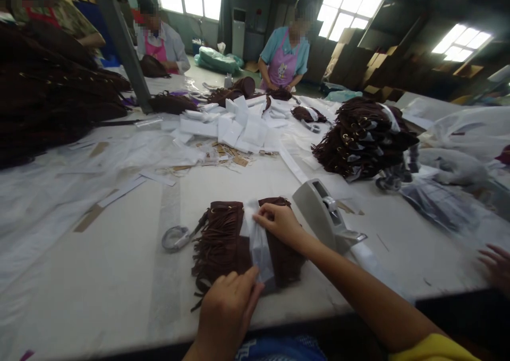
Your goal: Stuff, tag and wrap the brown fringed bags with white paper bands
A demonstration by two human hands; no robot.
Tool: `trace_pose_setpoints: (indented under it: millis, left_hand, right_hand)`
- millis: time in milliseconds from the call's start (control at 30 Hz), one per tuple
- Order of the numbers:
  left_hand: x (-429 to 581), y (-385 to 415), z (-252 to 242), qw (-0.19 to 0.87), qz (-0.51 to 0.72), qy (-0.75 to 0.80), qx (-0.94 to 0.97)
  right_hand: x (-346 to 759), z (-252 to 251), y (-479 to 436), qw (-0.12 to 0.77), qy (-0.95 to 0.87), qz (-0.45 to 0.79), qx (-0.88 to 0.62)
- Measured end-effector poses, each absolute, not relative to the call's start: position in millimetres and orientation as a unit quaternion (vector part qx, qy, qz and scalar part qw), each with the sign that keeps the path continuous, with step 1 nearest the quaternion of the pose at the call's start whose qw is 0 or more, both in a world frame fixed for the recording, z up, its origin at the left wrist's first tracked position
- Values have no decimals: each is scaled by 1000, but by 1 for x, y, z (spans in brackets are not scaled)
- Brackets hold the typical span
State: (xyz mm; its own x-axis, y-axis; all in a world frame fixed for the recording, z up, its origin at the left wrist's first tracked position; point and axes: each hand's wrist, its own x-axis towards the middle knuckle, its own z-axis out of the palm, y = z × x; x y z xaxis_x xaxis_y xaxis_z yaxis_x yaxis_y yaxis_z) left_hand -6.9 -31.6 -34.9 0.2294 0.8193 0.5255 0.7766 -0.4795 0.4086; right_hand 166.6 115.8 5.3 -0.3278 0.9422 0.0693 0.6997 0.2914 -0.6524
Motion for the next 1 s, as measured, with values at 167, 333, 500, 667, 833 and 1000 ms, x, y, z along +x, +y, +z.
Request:
trace_pose_setpoints:
  millis: [167,333,500,667,833,1000]
  left_hand:
    - [-10,-20,-9,16,293,459,838]
    - [-1,9,8,-33,301,438,846]
    - [6,27,-27,-73,223,439,867]
    - [3,24,-43,-64,180,448,874]
    - [3,25,-37,-40,169,456,873]
    - [2,27,-32,-38,161,457,874]
  right_hand:
    - [167,5,122,206,-774,266,-536]
    - [166,6,125,196,-774,266,-540]
    - [165,10,133,177,-745,326,-554]
    - [158,15,144,110,-754,281,-584]
    - [158,21,141,110,-786,114,-598]
    - [215,47,110,231,-766,63,-596]
